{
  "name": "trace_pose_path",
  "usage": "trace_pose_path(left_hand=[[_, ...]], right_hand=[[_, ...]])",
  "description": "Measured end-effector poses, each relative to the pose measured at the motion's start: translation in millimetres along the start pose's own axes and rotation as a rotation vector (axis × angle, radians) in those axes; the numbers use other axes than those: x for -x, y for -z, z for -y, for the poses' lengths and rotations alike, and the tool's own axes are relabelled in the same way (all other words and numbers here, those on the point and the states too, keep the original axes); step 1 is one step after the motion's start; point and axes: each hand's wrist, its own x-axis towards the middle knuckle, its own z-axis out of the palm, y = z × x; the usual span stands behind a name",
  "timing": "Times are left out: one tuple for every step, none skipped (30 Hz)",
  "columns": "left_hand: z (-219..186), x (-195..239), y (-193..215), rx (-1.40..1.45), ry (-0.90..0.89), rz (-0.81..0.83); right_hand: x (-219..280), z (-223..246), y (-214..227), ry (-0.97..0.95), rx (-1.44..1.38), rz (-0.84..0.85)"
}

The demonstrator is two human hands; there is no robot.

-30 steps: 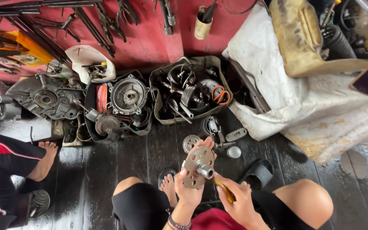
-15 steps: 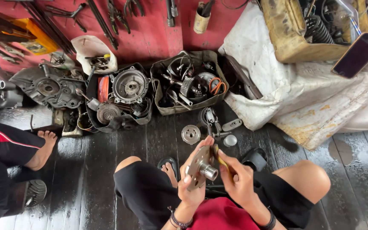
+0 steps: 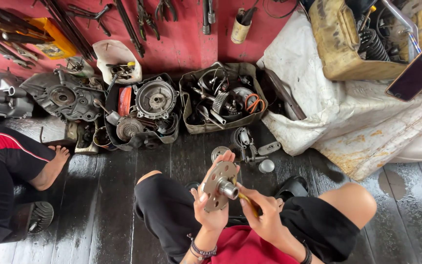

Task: Cleaning and inspecting a motorcycle engine component using a brush and a small tool

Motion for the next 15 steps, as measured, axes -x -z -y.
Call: trace_pose_path(left_hand=[[1, -1, 2, 0.003, 0.0, 0.0], [2, -2, 4, 0.003, 0.008, -0.003], [3, -3, 6, 0.003, 0.017, -0.007], [5, -6, 5, 0.005, 0.017, -0.01], [8, -9, 4, 0.008, 0.027, -0.009], [11, -16, 3, 0.01, 0.033, 0.0], [15, -11, 6, 0.012, 0.028, 0.004], [20, -16, 11, 0.004, 0.055, -0.015], [24, -21, 15, -0.005, 0.082, -0.036], [27, -29, 18, -0.005, 0.07, -0.029], [31, -36, 22, 0.014, 0.079, -0.028], [32, -41, 26, 0.031, 0.095, -0.03], [33, -48, 24, 0.029, 0.09, -0.025], [32, -51, 23, 0.035, 0.071, -0.018], [32, -53, 23, 0.041, 0.051, -0.011]], right_hand=[[-2, -1, -1, 0.0, 0.003, 0.001], [-4, -2, 0, -0.014, 0.037, -0.022], [-7, -4, 0, -0.028, 0.071, -0.044], [-10, -11, 0, -0.03, 0.073, -0.041], [-13, -17, 2, -0.024, 0.03, -0.058], [-20, -26, 3, -0.011, -0.012, -0.078], [-18, -27, 4, -0.005, -0.009, -0.079], [-26, -32, 5, -0.004, -0.023, -0.078], [-34, -37, 7, -0.002, -0.037, -0.078], [-39, -44, 6, 0.011, -0.037, -0.076], [-43, -52, 5, -0.029, -0.072, -0.082], [-45, -58, 2, -0.075, -0.108, -0.09], [-56, -55, 6, -0.068, -0.11, -0.091], [-61, -51, 8, -0.043, -0.076, -0.085], [-65, -48, 10, -0.017, -0.041, -0.079]])
